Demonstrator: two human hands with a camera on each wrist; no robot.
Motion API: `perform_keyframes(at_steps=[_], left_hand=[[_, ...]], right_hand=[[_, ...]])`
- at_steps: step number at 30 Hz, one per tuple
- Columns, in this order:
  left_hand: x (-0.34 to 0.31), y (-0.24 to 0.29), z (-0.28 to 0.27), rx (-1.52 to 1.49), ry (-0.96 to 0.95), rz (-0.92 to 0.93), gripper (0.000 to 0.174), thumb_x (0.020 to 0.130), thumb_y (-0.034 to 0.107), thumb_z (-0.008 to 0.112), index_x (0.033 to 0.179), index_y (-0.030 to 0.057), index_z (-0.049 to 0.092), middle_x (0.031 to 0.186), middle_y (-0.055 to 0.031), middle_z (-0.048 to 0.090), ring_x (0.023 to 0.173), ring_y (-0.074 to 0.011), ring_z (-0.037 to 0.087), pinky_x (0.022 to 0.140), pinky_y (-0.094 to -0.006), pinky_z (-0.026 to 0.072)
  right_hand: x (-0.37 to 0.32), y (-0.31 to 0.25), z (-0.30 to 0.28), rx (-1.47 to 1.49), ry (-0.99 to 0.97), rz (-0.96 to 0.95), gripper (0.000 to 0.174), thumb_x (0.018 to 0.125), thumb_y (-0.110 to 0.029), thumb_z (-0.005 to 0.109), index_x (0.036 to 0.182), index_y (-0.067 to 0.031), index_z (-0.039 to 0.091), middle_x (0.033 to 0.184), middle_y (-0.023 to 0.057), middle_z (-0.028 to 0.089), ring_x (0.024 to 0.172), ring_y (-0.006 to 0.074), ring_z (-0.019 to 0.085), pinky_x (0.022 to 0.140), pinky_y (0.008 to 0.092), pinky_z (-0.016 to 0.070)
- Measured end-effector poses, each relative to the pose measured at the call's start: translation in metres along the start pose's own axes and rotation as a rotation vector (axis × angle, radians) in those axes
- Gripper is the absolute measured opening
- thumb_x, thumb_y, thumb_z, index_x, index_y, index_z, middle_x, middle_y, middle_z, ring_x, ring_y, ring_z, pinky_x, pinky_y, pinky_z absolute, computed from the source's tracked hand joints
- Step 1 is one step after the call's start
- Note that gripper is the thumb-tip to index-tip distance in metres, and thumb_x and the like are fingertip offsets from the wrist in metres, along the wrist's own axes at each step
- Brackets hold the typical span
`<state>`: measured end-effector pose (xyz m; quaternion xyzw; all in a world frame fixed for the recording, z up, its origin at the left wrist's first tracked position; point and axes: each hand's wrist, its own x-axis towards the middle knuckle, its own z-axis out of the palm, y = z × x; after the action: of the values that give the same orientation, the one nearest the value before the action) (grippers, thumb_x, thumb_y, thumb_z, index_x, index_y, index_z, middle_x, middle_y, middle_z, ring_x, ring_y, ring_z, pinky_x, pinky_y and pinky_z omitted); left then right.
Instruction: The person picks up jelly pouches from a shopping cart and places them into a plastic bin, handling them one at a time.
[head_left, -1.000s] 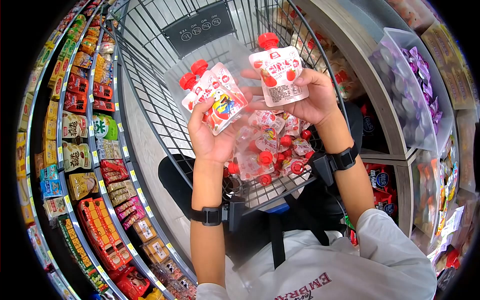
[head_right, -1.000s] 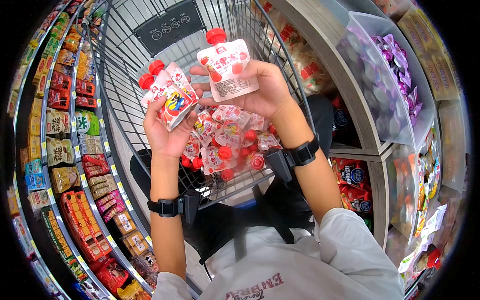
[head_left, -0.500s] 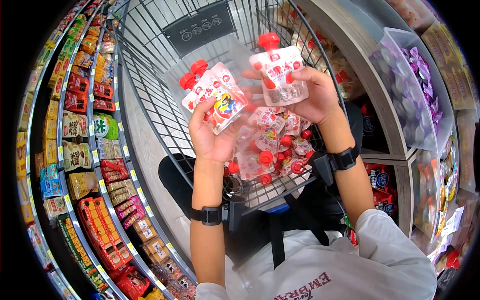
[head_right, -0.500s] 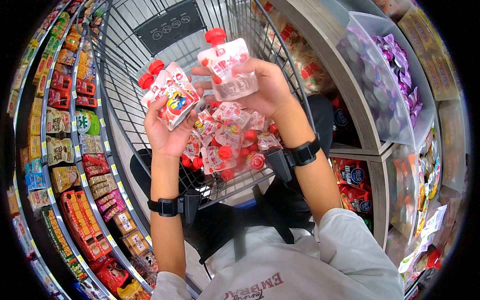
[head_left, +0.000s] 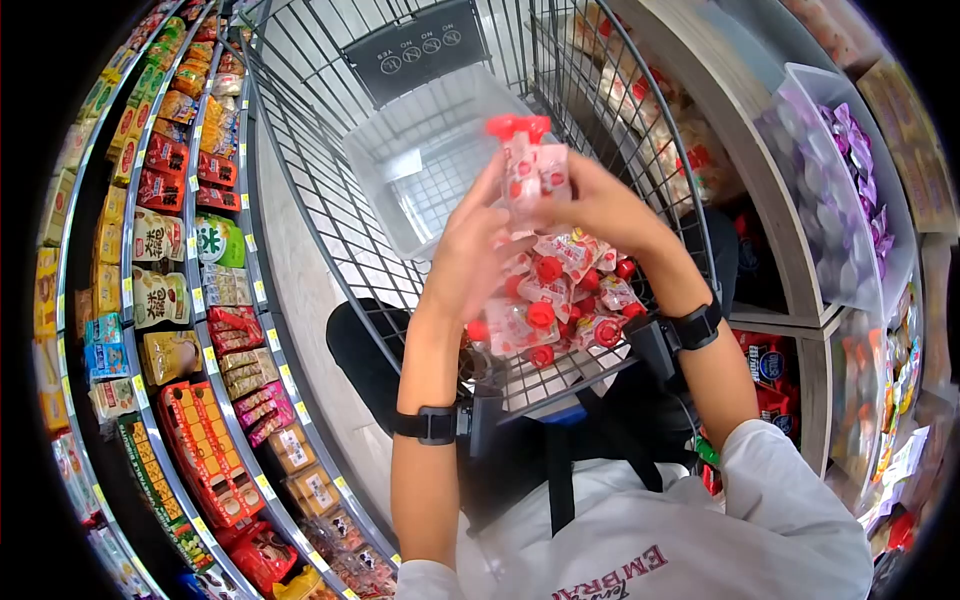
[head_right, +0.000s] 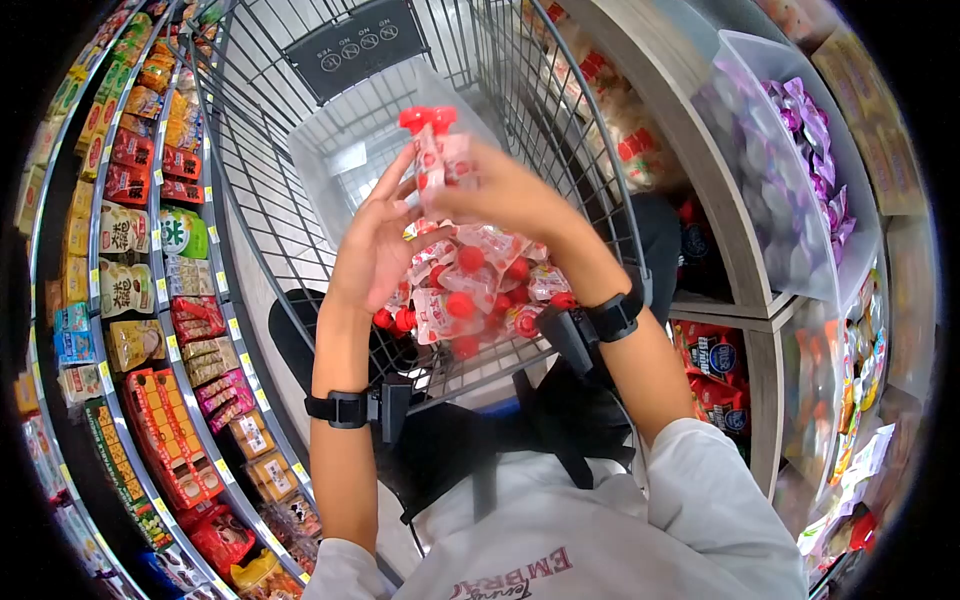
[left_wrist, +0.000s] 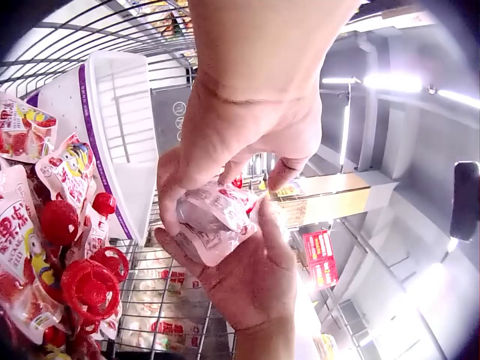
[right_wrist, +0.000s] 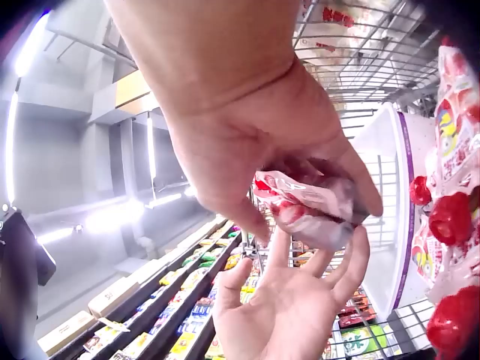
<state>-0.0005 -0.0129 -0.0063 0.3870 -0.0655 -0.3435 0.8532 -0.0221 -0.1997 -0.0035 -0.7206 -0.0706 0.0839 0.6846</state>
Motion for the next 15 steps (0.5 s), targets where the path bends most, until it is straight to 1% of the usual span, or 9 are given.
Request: perform_keyframes(at_steps=[1, 2, 3, 4, 5, 6, 9, 11, 15], left_hand=[[-0.001, 0.000, 0.001, 0.003, 0.004, -0.005, 0.055, 0.088, 0.006, 0.054, 0.141, 0.0095, 0.038, 0.130, -0.0120, 0.047, 0.113, -0.0218, 0.052, 0.095, -0.0411, 0.0470], [-0.001, 0.001, 0.004, 0.122, 0.077, 0.046, 0.051, 0.089, 0.005, 0.055, 0.138, 0.0093, 0.041, 0.127, -0.0112, 0.049, 0.110, -0.0210, 0.054, 0.092, -0.0401, 0.0492], [-0.001, 0.001, 0.005, 0.240, 0.146, 0.097, 0.047, 0.089, 0.005, 0.056, 0.135, 0.0092, 0.045, 0.125, -0.0105, 0.051, 0.107, -0.0201, 0.056, 0.089, -0.0391, 0.0514], [-0.001, -0.001, 0.005, 0.216, 0.178, 0.126, 0.042, 0.088, 0.002, 0.058, 0.129, 0.0075, 0.049, 0.120, -0.0089, 0.054, 0.103, -0.0184, 0.059, 0.083, -0.0375, 0.0546], [-0.001, -0.001, 0.005, 0.215, 0.175, 0.122, 0.042, 0.088, 0.002, 0.058, 0.129, 0.0075, 0.049, 0.120, -0.0089, 0.054, 0.103, -0.0184, 0.059, 0.083, -0.0375, 0.0546], [-0.001, -0.001, 0.005, 0.242, 0.182, 0.142, 0.042, 0.087, 0.001, 0.059, 0.127, 0.0073, 0.050, 0.120, -0.0089, 0.053, 0.104, -0.0182, 0.058, 0.083, -0.0378, 0.0548], [-0.002, -0.002, 0.002, 0.249, 0.194, 0.190, 0.040, 0.085, 0.000, 0.062, 0.123, 0.0057, 0.052, 0.121, -0.0092, 0.052, 0.106, -0.0182, 0.057, 0.084, -0.0388, 0.0545], [0.001, -0.001, 0.002, 0.228, 0.199, 0.265, 0.036, 0.082, -0.005, 0.062, 0.117, 0.0025, 0.057, 0.122, -0.0090, 0.052, 0.101, -0.0159, 0.060, 0.078, -0.0264, 0.0538], [0.000, 0.002, 0.012, 0.176, 0.172, 0.277, 0.034, 0.082, -0.004, 0.062, 0.116, 0.0001, 0.058, 0.122, -0.0097, 0.052, 0.104, -0.0166, 0.058, 0.084, -0.0283, 0.0516]], right_hand=[[0.003, 0.002, -0.005, 0.126, 0.035, 0.088, 0.044, 0.085, -0.015, 0.064, 0.124, 0.0008, 0.051, 0.107, 0.0109, 0.063, 0.098, 0.0170, 0.062, 0.081, 0.0305, 0.0513], [0.007, 0.009, -0.008, 0.295, 0.049, 0.043, 0.037, 0.084, -0.009, 0.061, 0.118, 0.0024, 0.054, 0.102, 0.0090, 0.065, 0.090, 0.0156, 0.064, 0.075, 0.0281, 0.0530], [0.006, 0.002, -0.010, 0.445, 0.077, 0.100, 0.034, 0.083, -0.006, 0.060, 0.115, 0.0031, 0.055, 0.102, 0.0097, 0.065, 0.090, 0.0167, 0.065, 0.075, 0.0296, 0.0540], [0.005, 0.002, -0.015, 0.489, 0.048, 0.123, 0.036, 0.083, -0.004, 0.059, 0.118, 0.0035, 0.053, 0.107, 0.0111, 0.064, 0.094, 0.0181, 0.065, 0.080, 0.0309, 0.0539], [0.004, 0.003, -0.019, 0.531, 0.018, 0.146, 0.038, 0.083, -0.002, 0.058, 0.120, 0.0039, 0.051, 0.112, 0.0124, 0.063, 0.099, 0.0195, 0.065, 0.085, 0.0322, 0.0539], [0.003, 0.003, -0.019, 0.531, 0.022, 0.146, 0.038, 0.083, -0.002, 0.058, 0.120, 0.0039, 0.051, 0.112, 0.0124, 0.063, 0.099, 0.0195, 0.065, 0.085, 0.0322, 0.0539], [0.004, 0.001, -0.015, 0.536, 0.106, 0.143, 0.032, 0.083, -0.004, 0.060, 0.114, 0.0033, 0.056, 0.103, 0.0116, 0.065, 0.089, 0.0181, 0.066, 0.075, 0.0318, 0.0553], [0.004, -0.004, -0.017, 0.563, 0.152, 0.120, 0.030, 0.082, -0.003, 0.061, 0.112, 0.0036, 0.057, 0.101, 0.0118, 0.066, 0.087, 0.0184, 0.067, 0.074, 0.0321, 0.0559], [0.004, -0.004, -0.021, 0.546, 0.254, 0.094, 0.029, 0.081, -0.002, 0.063, 0.108, 0.0041, 0.058, 0.097, 0.0120, 0.067, 0.085, 0.0185, 0.068, 0.074, 0.0311, 0.0560]])
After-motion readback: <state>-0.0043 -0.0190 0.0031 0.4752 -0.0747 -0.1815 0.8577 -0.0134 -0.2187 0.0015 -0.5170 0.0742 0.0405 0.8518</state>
